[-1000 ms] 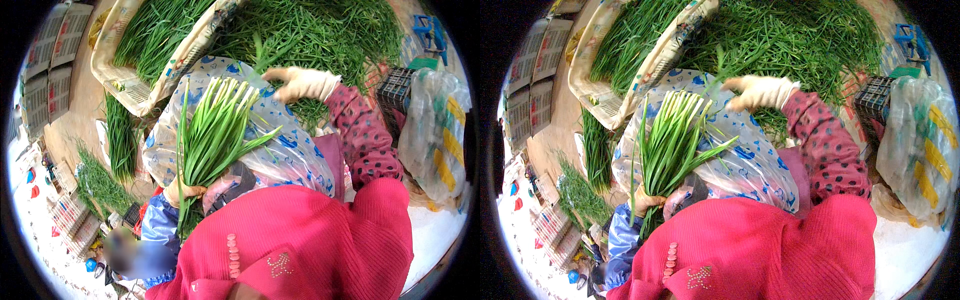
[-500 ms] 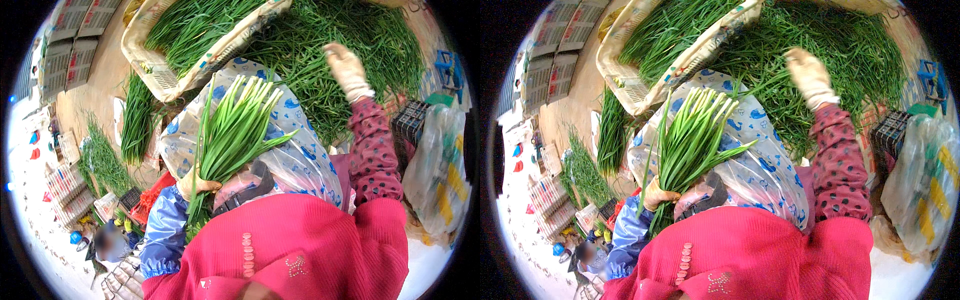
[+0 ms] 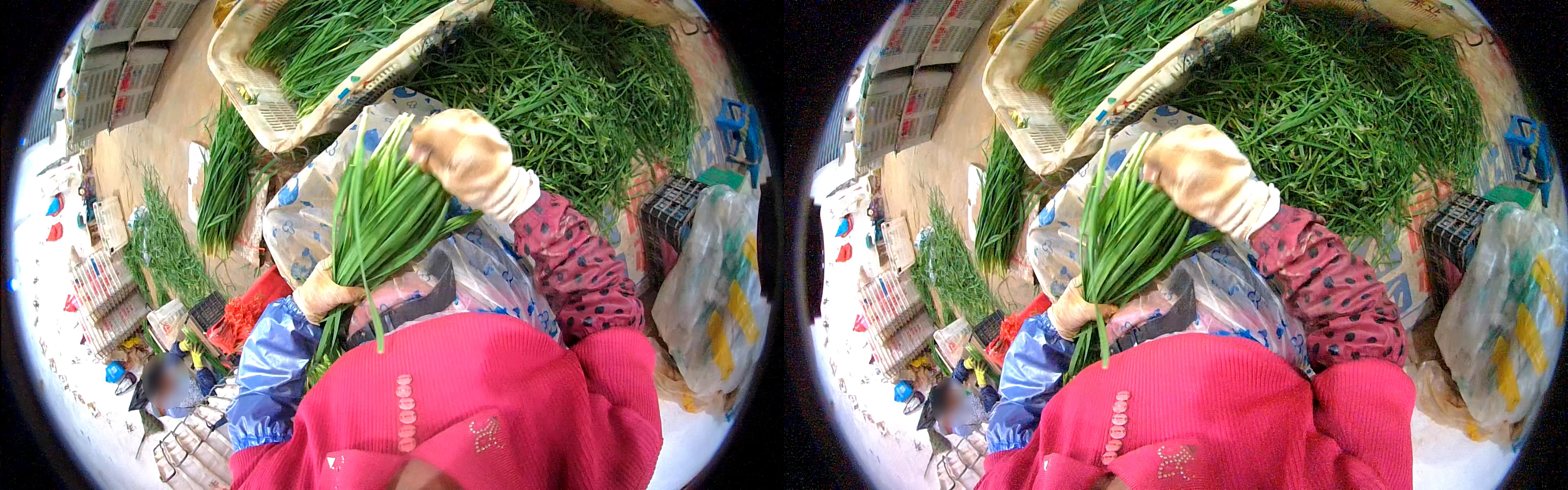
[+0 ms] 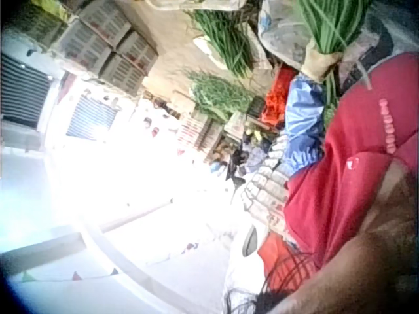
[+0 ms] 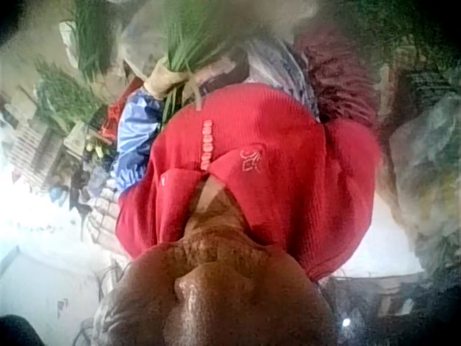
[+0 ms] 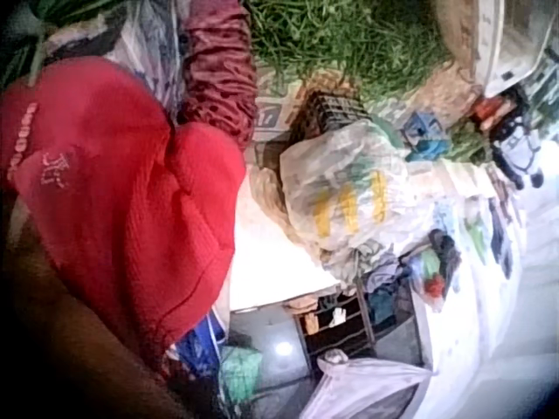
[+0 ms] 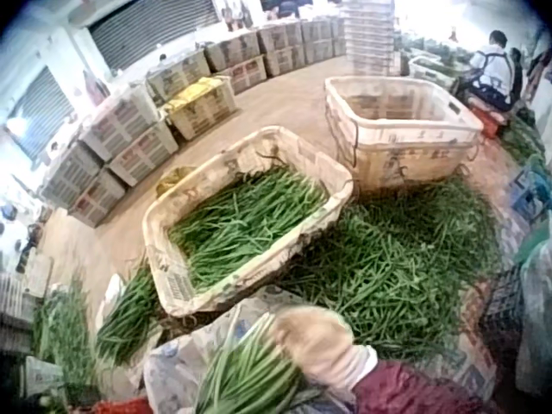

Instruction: The person sorts through chives in a plastic crate, cleans the stems by hand, aligns them into a bunch, and ties the bundle with red string.

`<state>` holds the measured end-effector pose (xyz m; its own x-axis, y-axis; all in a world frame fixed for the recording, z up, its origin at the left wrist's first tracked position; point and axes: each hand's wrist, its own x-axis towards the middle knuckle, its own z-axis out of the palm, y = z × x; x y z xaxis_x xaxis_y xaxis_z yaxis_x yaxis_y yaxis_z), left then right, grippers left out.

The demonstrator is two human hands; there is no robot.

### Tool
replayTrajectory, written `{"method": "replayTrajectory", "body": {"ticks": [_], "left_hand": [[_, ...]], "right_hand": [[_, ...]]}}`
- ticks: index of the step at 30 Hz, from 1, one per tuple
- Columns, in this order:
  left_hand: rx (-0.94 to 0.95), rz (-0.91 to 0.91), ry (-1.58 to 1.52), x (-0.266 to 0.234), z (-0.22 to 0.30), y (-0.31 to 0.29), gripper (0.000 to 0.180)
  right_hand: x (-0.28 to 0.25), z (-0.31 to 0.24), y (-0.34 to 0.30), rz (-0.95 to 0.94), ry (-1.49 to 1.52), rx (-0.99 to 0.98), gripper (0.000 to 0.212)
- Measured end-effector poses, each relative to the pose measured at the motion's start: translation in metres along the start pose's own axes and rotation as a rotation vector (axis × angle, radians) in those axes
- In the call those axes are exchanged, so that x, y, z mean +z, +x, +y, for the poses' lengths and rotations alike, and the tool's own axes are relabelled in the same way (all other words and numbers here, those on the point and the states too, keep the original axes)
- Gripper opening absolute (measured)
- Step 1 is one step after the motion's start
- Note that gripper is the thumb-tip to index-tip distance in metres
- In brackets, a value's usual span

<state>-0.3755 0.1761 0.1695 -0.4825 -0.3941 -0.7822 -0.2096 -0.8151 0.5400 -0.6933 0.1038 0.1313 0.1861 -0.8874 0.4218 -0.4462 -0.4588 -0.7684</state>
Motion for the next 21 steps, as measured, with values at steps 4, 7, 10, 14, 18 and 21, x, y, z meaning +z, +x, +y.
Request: {"method": "replayTrajectory", "body": {"ticks": [4,7,10,14,18,21], "left_hand": [[0.017,0.022,-0.031,0.012,0.005,-0.002,0.064],[0.041,0.015,0.071,0.01,0.005,-0.001,0.061],[0.038,0.051,0.102,0.017,0.01,-0.006,0.059],[0.163,0.033,0.252,0.015,0.001,-0.003,0.052],[0.2,0.115,0.365,0.017,-0.003,-0.004,0.049],[0.21,0.144,0.454,0.014,-0.01,-0.005,0.05]], "right_hand": [[-0.022,0.008,0.01,0.307,0.208,0.414,0.022],[-0.03,-0.025,0.035,-0.033,-0.021,-0.261,0.042],[0.006,-0.051,0.046,-0.129,-0.109,-0.553,0.023],[0.01,-0.037,0.048,-0.086,0.227,-0.205,0.024],[-0.061,-0.009,0.055,0.48,0.486,0.409,0.025],[-0.086,0.008,0.04,0.709,0.96,0.584,0.022]]}}
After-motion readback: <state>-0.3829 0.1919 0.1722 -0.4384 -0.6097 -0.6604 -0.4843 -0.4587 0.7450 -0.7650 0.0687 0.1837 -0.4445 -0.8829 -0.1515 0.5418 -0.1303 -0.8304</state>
